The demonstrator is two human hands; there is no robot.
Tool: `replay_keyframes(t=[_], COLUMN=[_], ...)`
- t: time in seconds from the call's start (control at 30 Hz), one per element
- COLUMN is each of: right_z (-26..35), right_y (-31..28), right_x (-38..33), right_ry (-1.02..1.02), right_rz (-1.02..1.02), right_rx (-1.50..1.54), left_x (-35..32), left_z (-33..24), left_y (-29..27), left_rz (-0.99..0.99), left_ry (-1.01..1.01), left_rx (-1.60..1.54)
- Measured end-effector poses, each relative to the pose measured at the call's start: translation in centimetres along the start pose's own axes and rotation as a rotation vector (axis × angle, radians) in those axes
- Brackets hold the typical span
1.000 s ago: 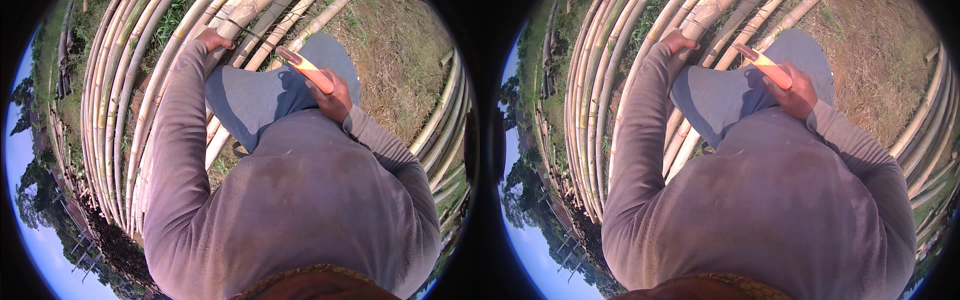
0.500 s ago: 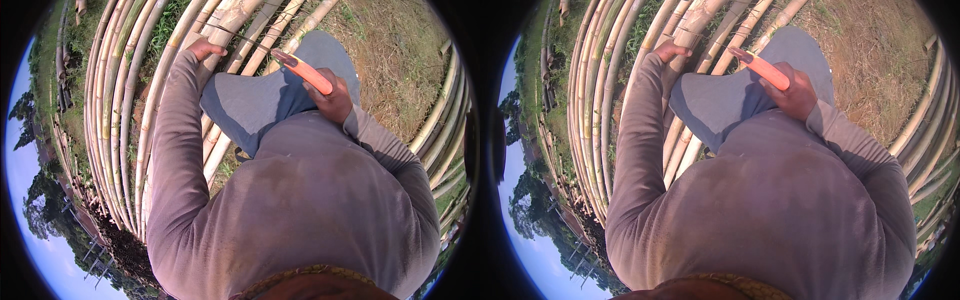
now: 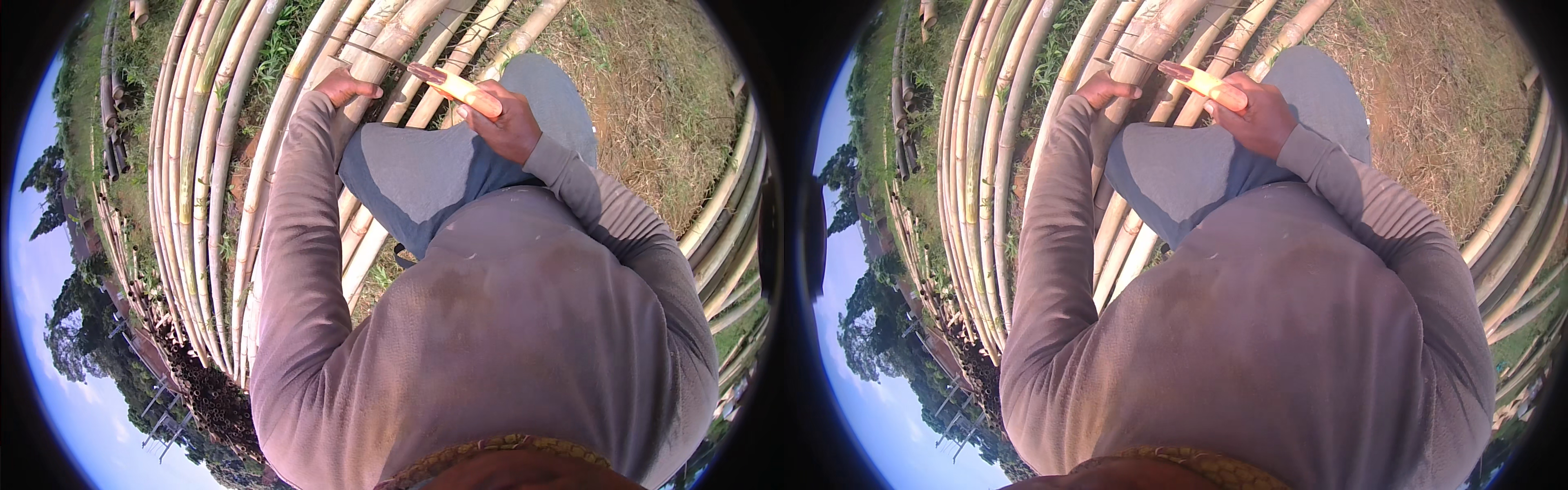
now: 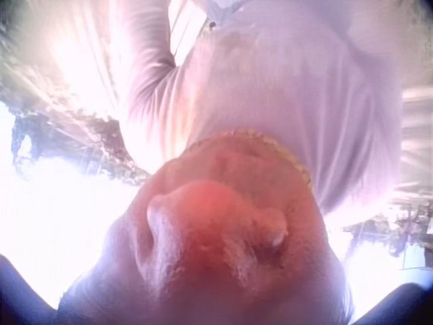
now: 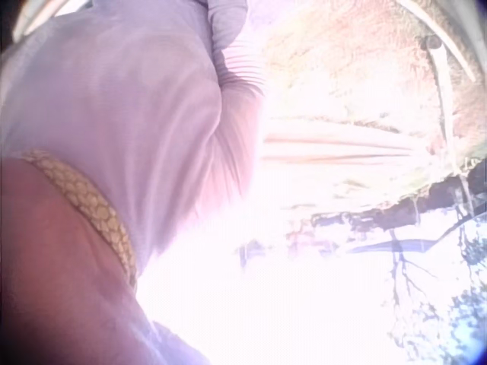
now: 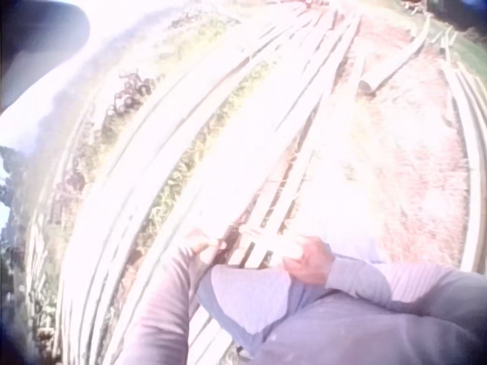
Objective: The person measures bamboo poles with a tape measure and cuts them with a hand saw. They repeatedly measure, mark, and saw the poles, then stack the cut pieces on the ground.
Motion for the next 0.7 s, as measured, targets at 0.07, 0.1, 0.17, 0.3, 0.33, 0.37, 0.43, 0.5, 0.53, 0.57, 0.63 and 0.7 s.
replay_keyframes(t=[0.07, 0.1, 0.17, 0.3, 0.33, 0.37, 0.43, 0.5, 0.53, 0.57, 0.63, 0.7], right_z=[0.4, 2.0, 2.1, 1.1, 1.5, 1.5, 1.6, 3.7, 4.5, 4.1, 3.7, 4.7], right_y=[0.3, 0.6, 0.7, -0.1, 0.1, -0.1, -0.4, -0.1, 0.1, 0.2, 0.0, -2.2], right_x=[-0.6, -0.9, -1.0, -1.2, -1.4, -1.4, -1.5, -1.3, -1.4, -1.2, -0.3, -1.9], right_ry=[-0.012, -0.07, -0.119, -0.137, -0.144, -0.126, -0.082, -0.163, -0.204, -0.237, -0.316, -0.17], right_rz=[-0.03, -0.062, -0.073, -0.043, -0.054, -0.056, -0.044, -0.1, -0.13, -0.112, -0.085, -0.103], right_rx=[0.032, -0.001, -0.034, -0.066, -0.068, -0.06, -0.044, -0.028, -0.019, -0.068, -0.183, -0.085], left_x=[0.0, -0.4, -0.3, 1.2, 1.1, 1.7, 3.0, 3.2, 3.1, 2.9, 2.7, 3.5], left_z=[0.0, -0.2, 0.7, 2.6, 2.6, 3.3, 5.0, 5.1, 4.9, 4.6, 3.3, 5.3], left_y=[-0.1, -0.1, -0.1, -0.3, -0.3, -0.7, -0.9, -0.6, -0.5, -0.4, -0.6, -1.5], left_rz=[-0.012, 0.003, -0.045, -0.052, 0.017, -0.038, -0.15, -0.113, -0.095, -0.076, -0.03, -0.11], left_ry=[0.005, 0.006, 0.012, 0.094, 0.118, 0.112, 0.091, 0.106, 0.112, 0.119, 0.128, 0.146], left_rx=[-0.024, -0.035, -0.062, -0.173, -0.205, -0.157, -0.077, -0.133, -0.159, -0.184, -0.16, -0.061])
Point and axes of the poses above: each hand's wrist, its own x-axis towards the middle knuckle, its own y-axis out of the palm, z = x × y, the point moved 2 cm from there along x, towards the middle knuckle, and after that the axes turned 9 degrees about z, right-handed, at the moved point
